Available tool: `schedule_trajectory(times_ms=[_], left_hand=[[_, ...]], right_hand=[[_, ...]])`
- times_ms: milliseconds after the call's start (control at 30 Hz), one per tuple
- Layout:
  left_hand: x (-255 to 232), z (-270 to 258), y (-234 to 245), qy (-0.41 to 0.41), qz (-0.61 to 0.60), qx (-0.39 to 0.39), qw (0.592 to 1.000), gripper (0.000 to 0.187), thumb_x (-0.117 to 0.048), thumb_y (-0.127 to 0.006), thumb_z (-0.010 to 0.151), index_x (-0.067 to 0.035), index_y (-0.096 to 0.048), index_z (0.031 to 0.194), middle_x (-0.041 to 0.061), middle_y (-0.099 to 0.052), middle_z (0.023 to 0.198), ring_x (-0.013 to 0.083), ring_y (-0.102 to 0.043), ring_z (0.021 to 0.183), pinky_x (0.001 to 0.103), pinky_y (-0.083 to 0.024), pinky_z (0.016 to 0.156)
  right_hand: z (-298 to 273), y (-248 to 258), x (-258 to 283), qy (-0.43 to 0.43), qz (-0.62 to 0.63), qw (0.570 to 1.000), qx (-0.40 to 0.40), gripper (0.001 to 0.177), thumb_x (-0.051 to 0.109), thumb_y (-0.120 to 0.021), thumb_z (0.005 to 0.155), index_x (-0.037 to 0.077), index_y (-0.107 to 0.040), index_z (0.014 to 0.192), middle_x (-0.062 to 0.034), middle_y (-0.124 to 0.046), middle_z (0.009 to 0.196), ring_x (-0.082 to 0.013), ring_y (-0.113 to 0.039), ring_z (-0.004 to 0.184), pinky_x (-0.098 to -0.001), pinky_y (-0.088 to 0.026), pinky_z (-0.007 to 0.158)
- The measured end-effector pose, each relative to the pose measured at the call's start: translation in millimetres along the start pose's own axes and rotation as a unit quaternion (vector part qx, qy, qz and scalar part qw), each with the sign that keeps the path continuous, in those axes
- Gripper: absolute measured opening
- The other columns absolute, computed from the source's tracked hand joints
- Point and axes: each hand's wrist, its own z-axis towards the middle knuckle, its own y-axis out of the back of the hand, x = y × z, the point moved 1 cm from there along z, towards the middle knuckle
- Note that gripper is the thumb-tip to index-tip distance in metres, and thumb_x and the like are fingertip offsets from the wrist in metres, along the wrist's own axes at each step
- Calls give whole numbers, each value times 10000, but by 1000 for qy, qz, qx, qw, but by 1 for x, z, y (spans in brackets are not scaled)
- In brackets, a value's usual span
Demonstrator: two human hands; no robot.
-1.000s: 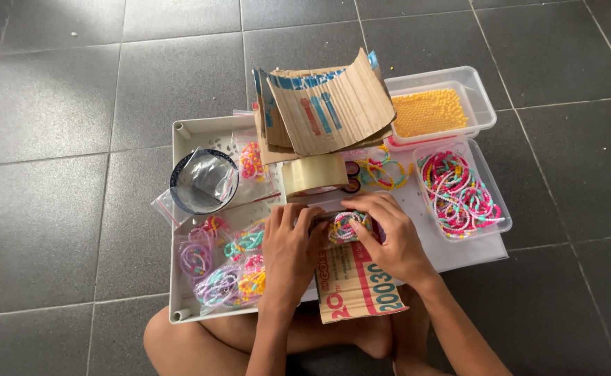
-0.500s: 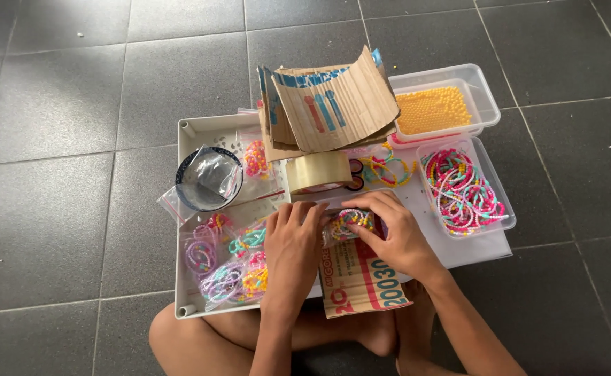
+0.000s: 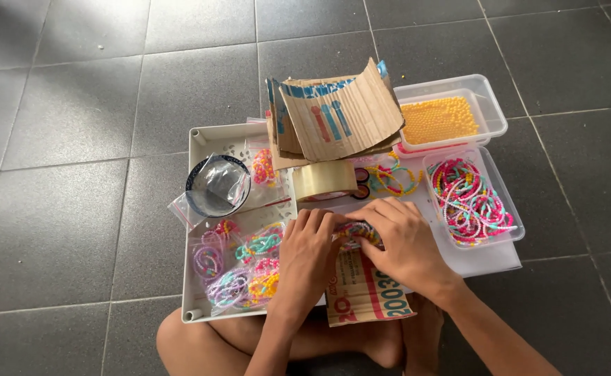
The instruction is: Assembling a handicraft by wrapping multiple colorful rubber bands around a cardboard core.
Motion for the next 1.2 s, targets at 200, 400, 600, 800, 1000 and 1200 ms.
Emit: schedule_trajectory(times_ms=[200, 400, 600, 800, 1000, 1200], left_hand=[[-12, -5, -2, 11, -14, -63, 998, 312, -25, -696, 753, -109, -601, 1038, 61, -564, 1024, 253, -517, 905, 369, -411, 821], [-17, -11, 2, -2, -46, -96, 994, 201, -32, -718, 781, -130, -615, 923, 33, -516, 889, 220, -476, 836, 349, -402, 779], [-21, -15, 4, -4, -55, -114, 992, 159, -66, -721, 785, -99, -621, 904, 32, -605, 1031, 234, -525, 909, 366, -428, 837], [-11, -20, -4, 36, -112, -68, 991, 422, -116, -787, 730, -143, -649, 1128, 5, -643, 1163, 234, -586, 999, 363, -472, 892], [-7, -17, -5, 45, -124, -79, 988, 620, 69, -635, 659, -121, -647, 1249, 38, -663, 1194, 261, -599, 1013, 375, -484, 907], [-12, -16, -6, 25, -98, -78, 992, 572, 5, -690, 667, -91, -685, 1230, 39, -682, 1211, 244, -590, 1037, 376, -461, 932]], right_hand=[[-9, -15, 3, 20, -15, 994, -106, 352, 119, -790, 653, 169, -695, 989, 39, -651, 979, -177, -576, 929, -348, -423, 858], [-20, -15, 16, -6, 9, 992, -128, 355, 44, -785, 623, 153, -670, 941, 32, -617, 902, -192, -586, 831, -347, -507, 742], [-26, -19, 18, 2, 30, 986, -167, 332, 45, -788, 609, 134, -665, 904, 41, -601, 917, -177, -578, 818, -335, -499, 716], [-23, -18, 12, 32, 24, 984, -171, 373, 22, -754, 641, 112, -653, 989, 68, -751, 1051, -167, -677, 911, -337, -503, 833], [-20, -14, 18, 74, 45, 972, -216, 253, -35, -725, 682, 76, -664, 901, 29, -726, 1045, -189, -660, 975, -357, -536, 844], [-21, -18, 13, 64, 51, 974, -211, 281, -34, -737, 676, 78, -705, 931, 33, -694, 926, -170, -618, 847, -332, -512, 719]])
